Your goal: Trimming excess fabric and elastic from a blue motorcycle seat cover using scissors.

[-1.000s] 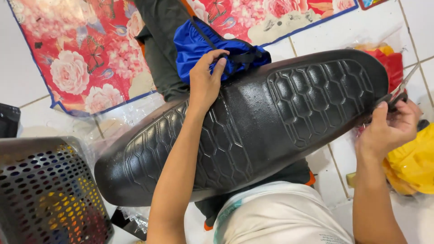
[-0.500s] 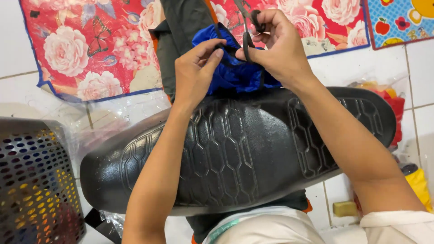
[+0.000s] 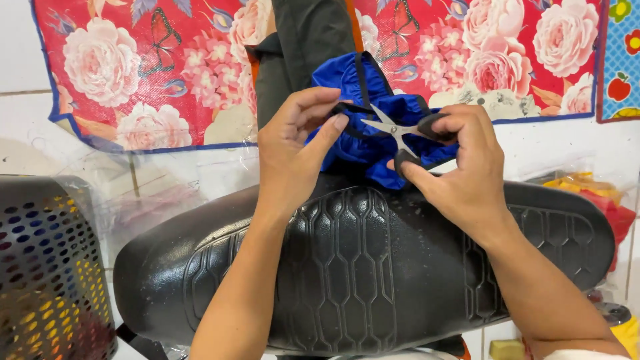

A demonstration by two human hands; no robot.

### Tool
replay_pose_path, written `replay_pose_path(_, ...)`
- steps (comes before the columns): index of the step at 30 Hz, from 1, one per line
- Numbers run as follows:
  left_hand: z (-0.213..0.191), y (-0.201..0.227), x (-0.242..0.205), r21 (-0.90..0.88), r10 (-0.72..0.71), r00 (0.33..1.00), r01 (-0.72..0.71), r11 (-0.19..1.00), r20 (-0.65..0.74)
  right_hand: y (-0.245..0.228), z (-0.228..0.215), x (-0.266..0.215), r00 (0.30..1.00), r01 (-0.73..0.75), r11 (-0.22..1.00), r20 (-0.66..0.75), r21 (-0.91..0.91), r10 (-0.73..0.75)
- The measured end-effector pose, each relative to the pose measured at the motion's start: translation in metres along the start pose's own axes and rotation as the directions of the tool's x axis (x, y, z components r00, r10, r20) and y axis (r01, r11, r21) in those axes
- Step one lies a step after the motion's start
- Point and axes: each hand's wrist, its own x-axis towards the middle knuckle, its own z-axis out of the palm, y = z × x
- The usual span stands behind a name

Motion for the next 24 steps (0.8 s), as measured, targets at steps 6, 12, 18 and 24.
replay_pose_path(6, 0.006, 0.012, -0.004, -0.007, -0.062, 0.998, 0.062, 0.998, 0.025, 0.004, -0.001, -0.001, 0.982, -0.146, 0.989, 0.128, 0.02, 0.142)
replay_pose_path(12, 0.012, 0.011, -0.009, -0.028, -0.044, 0.999, 0.044, 0.999, 0.017, 0.002, 0.0, -0.006, 0.971, -0.198, 0.978, 0.15, 0.068, 0.186)
replay_pose_path(18, 0.012, 0.005, -0.013, -0.078, -0.024, 1.0, 0.023, 0.997, -0.012, 0.001, 0.001, -0.009, 0.98, -0.151, 0.988, 0.139, 0.04, 0.144)
replay_pose_path(24, 0.012, 0.008, -0.012, 0.039, 0.053, 0.998, -0.052, 0.998, -0.023, 0.0, 0.001, -0.008, 0.979, -0.173, 0.983, 0.119, 0.053, 0.166)
